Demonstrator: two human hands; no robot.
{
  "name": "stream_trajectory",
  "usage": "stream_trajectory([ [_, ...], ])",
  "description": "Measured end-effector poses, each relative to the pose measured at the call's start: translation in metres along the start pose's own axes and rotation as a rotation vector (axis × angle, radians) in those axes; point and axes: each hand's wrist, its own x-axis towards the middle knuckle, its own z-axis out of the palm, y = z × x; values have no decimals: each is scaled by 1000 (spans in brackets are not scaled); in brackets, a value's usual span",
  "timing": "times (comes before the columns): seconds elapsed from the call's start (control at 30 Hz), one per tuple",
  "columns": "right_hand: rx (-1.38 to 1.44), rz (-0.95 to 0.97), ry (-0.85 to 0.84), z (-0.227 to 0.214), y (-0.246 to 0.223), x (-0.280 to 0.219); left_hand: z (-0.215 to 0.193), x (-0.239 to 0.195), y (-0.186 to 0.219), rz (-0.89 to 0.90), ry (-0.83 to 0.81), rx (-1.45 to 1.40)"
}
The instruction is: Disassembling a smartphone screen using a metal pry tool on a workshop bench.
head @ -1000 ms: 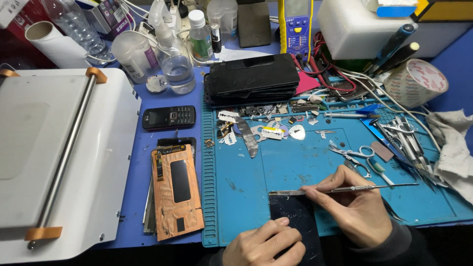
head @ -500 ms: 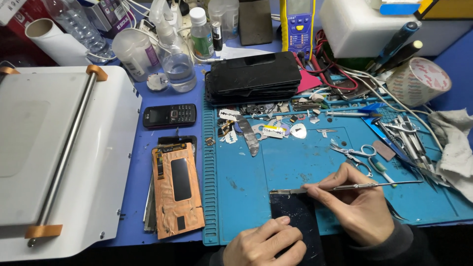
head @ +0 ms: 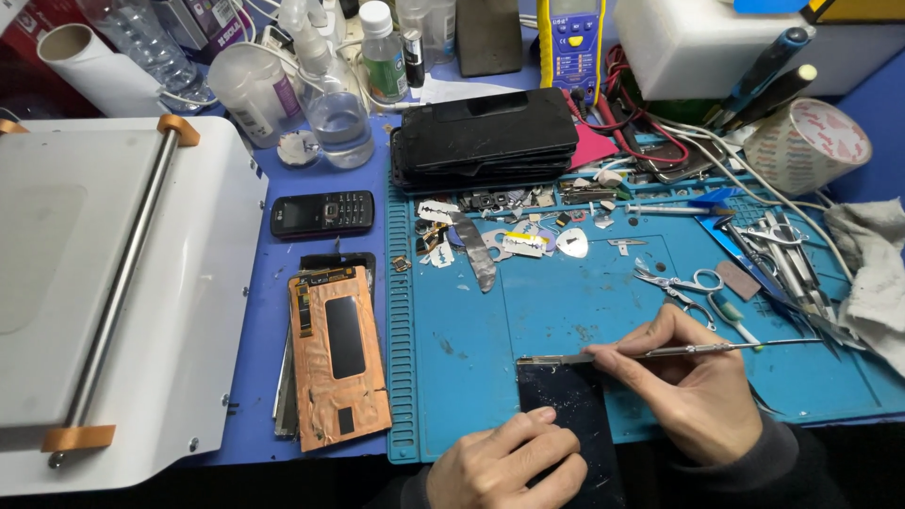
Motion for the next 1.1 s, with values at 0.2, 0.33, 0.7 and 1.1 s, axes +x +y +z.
stream_trajectory([
  [0.2, 71, -72, 0, -2, 0, -8, -22, 18, 6, 42, -25, 56],
  [0.33, 23, -106, -47, 3, -6, -13, -16, 10, 6, -16, 15, 34],
  [0.7, -149, -201, -125, -3, -11, -9, -14, 5, 1, -29, 40, -27],
  [1.1, -247, -242, -147, 4, -20, -10, -13, 1, 0, -42, 51, -51],
])
